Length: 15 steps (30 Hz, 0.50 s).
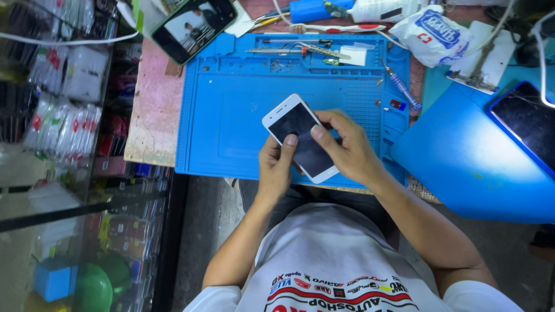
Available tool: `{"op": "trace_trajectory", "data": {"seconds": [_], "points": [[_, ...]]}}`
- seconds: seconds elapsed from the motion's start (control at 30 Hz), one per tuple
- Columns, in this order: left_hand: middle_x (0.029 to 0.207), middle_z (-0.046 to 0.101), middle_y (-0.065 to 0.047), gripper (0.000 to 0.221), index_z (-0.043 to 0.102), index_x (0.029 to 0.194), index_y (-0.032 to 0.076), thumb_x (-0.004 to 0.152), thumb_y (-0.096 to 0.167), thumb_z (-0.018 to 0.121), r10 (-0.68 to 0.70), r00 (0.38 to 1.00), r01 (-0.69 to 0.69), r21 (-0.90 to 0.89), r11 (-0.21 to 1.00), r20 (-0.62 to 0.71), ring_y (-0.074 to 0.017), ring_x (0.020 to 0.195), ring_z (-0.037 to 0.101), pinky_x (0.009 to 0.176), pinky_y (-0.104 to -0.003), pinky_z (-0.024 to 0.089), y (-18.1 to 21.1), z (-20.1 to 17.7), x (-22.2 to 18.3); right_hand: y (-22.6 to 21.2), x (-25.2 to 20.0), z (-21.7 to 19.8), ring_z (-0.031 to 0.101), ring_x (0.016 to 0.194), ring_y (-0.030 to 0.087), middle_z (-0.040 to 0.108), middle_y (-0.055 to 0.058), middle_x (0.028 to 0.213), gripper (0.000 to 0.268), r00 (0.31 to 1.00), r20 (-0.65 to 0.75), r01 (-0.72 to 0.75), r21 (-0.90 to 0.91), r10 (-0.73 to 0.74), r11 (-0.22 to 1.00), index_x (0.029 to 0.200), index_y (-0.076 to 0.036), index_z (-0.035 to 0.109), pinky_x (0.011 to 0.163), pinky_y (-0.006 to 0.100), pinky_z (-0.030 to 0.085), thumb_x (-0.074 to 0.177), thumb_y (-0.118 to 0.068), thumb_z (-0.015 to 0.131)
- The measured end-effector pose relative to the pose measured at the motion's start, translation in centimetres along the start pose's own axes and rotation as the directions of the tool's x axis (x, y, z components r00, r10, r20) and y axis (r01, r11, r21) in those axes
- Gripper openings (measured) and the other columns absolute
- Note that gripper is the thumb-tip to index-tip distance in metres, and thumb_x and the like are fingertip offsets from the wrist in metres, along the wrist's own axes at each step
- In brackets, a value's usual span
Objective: The person disassembles a mobile phone by prying off the back cover and using a screwdriver to remove several internal screws and components from the device's chassis.
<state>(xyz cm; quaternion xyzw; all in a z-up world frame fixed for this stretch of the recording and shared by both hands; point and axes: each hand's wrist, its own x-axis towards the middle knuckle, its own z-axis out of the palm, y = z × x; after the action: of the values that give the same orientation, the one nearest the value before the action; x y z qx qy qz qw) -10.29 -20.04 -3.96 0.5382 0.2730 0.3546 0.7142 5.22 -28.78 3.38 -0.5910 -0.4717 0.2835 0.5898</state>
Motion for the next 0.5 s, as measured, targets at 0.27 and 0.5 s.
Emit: {"op": "trace_trajectory", "data": {"seconds": [0.27, 0.5], "points": [[0.090, 0.072, 0.000, 0.033, 0.070, 0.118, 0.002, 0.104, 0.031, 0.062, 0.084, 0.995, -0.099, 0.309, 0.946, 0.060, -0.0053, 0.081, 0.063, 0.069, -0.025, 0.054, 2.7, -1.1, 0.0, 3.6, 1.1, -0.7, 0.066, 0.082, 0.016, 0.070, 0.011, 0.093, 0.020, 0.956, 0.060, -0.291, 0.330, 0.287, 0.898, 0.110, 0.005, 0.066, 0.075, 0.031, 0.055, 0.103, -0.014, 0.064], [0.072, 0.065, -0.001, 0.032, 0.074, 0.108, 0.001, 0.102, 0.032, 0.066, 0.062, 0.998, -0.067, 0.456, 0.887, 0.026, -0.0056, 0.066, 0.057, 0.056, -0.029, 0.048, 4.5, -2.0, 0.1, 4.4, 3.0, 0.3, 0.067, 0.077, 0.017, 0.070, 0.012, 0.090, 0.019, 0.963, 0.068, -0.268, 0.181, 0.260, 0.946, 0.109, 0.006, 0.066, 0.071, 0.031, 0.056, 0.103, -0.011, 0.064]]}}
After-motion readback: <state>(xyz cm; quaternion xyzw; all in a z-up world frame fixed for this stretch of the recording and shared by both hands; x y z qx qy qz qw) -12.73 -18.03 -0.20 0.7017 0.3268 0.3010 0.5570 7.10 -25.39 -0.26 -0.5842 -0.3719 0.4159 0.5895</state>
